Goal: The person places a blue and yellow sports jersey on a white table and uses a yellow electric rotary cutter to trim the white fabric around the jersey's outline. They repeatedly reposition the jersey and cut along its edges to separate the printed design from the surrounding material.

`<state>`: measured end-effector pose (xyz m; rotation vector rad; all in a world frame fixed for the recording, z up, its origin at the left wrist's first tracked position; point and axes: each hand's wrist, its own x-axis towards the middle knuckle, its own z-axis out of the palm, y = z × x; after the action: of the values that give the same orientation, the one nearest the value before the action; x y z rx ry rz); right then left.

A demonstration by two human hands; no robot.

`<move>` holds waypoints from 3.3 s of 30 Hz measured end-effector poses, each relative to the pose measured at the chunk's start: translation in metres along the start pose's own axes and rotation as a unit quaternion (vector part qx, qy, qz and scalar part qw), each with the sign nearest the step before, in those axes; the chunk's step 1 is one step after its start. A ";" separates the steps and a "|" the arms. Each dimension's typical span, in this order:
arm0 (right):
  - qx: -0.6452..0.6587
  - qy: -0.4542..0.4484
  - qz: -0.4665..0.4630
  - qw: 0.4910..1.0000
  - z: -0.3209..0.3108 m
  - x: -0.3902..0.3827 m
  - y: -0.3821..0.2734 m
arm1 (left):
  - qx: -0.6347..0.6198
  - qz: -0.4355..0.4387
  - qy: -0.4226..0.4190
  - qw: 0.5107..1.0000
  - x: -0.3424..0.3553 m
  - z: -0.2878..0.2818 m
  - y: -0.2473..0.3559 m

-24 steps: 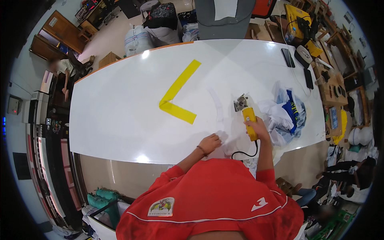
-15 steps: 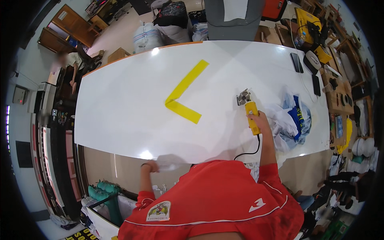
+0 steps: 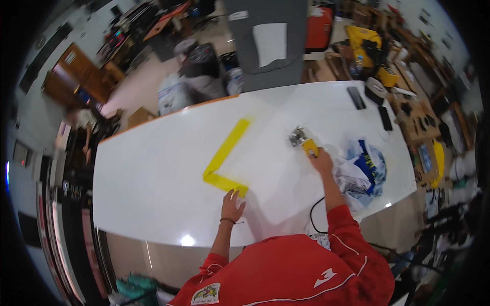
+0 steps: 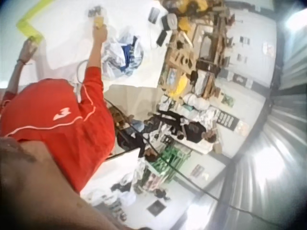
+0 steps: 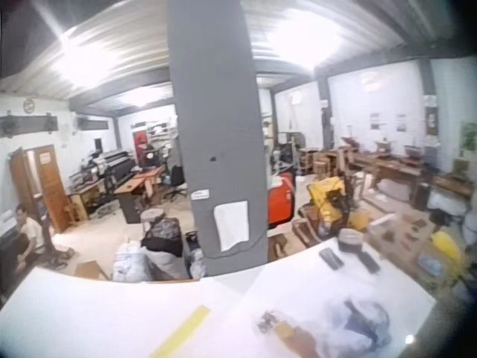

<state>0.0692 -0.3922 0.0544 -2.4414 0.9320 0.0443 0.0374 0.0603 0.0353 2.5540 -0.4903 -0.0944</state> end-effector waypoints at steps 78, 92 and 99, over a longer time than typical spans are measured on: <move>0.175 -0.023 -0.131 0.976 0.128 -0.199 -0.061 | -0.347 -0.230 0.190 0.889 -0.048 -0.036 -0.042; 0.020 -0.011 -0.155 0.988 0.131 -0.200 -0.077 | -0.272 -0.272 0.194 0.903 -0.081 -0.049 -0.091; 0.029 -0.010 -0.160 0.987 0.127 -0.202 -0.080 | -0.227 -0.283 0.201 0.910 -0.076 -0.049 -0.104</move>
<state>-0.0155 -0.1572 0.0233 -2.5009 0.5167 -0.0709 0.0081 0.1944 0.0214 2.0917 0.4003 0.1009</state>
